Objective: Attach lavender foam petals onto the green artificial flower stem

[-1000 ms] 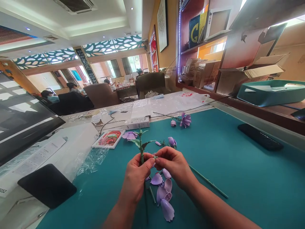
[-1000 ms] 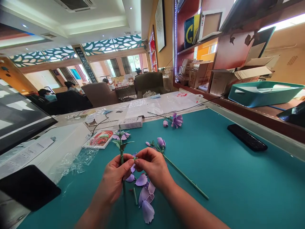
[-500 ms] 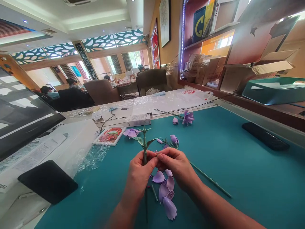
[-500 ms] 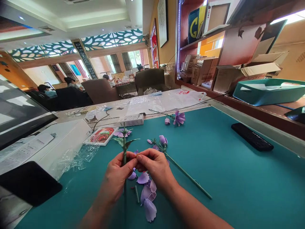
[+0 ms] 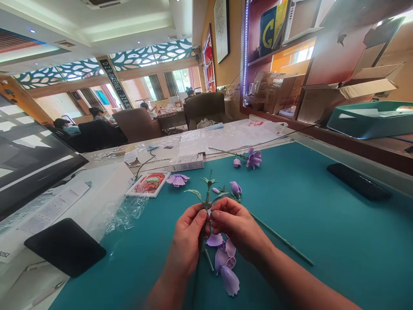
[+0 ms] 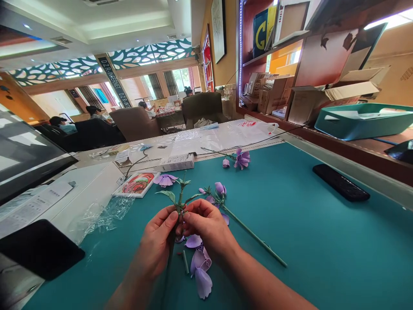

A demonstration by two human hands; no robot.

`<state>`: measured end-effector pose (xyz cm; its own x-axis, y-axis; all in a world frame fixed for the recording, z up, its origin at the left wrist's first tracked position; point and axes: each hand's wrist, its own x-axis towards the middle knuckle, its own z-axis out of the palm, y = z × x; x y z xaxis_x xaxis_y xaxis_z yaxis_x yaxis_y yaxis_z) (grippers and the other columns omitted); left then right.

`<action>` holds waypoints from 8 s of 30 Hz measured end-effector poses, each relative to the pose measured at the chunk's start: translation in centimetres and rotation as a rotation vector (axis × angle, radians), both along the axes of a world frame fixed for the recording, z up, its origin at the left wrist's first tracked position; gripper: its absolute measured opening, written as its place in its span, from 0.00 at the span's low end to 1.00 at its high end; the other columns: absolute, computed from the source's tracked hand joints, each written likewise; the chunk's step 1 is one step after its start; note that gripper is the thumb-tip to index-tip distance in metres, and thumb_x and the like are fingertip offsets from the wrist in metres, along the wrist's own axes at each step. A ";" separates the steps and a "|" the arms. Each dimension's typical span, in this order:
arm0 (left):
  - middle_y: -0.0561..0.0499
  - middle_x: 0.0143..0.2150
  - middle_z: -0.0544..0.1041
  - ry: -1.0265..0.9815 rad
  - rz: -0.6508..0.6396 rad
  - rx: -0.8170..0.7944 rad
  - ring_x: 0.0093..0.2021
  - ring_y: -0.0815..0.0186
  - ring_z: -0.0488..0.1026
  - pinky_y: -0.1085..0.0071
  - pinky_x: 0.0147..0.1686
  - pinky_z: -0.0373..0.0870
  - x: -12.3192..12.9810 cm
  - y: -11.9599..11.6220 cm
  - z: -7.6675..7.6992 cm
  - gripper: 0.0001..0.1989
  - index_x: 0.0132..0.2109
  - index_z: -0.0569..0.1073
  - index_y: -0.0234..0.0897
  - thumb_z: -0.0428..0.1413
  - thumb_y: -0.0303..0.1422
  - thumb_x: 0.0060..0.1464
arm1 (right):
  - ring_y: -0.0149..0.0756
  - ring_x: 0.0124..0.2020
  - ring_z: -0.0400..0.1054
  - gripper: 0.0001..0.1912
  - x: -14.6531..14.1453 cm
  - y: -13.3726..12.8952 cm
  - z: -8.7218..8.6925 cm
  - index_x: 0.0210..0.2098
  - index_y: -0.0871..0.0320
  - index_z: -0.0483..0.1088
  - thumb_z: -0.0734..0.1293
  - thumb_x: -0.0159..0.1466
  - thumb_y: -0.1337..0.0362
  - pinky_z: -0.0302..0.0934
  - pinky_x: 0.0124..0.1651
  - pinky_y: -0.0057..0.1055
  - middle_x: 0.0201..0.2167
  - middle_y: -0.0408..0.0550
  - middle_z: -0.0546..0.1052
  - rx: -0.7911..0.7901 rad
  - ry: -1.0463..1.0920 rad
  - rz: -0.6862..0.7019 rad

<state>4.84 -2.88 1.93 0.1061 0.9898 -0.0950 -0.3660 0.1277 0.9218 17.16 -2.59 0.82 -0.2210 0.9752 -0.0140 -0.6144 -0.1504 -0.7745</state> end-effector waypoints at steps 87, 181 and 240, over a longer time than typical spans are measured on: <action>0.47 0.34 0.76 1.155 0.308 1.055 0.35 0.64 0.75 0.72 0.33 0.70 -0.9 -0.4 -1.7 0.07 0.44 0.68 0.38 0.47 0.28 0.60 | 0.24 0.19 0.57 0.20 -1.8 -2.5 0.0 0.24 0.58 0.64 0.78 0.45 0.58 0.52 0.23 0.23 0.16 0.37 0.66 -0.202 0.333 -0.003; 0.53 0.27 0.73 0.627 0.059 0.196 0.25 0.69 0.70 0.73 0.25 0.67 -1.5 0.0 0.4 0.12 0.39 0.74 0.36 0.58 0.38 0.50 | 0.18 0.11 0.43 0.17 -0.8 0.5 -1.0 0.24 0.60 0.68 0.75 0.44 0.57 0.34 0.15 0.23 0.10 0.30 0.57 -0.128 -0.130 -0.049; 0.60 0.20 0.68 0.031 0.031 -0.079 0.15 0.79 0.56 0.81 0.13 0.52 -2.3 2.3 0.3 0.22 0.29 0.68 0.36 0.69 0.43 0.34 | 0.29 0.24 0.57 0.12 8.0 2.5 0.2 0.28 0.57 0.65 0.58 0.65 0.58 0.51 0.26 0.25 0.21 0.39 0.65 0.267 -1.336 -0.288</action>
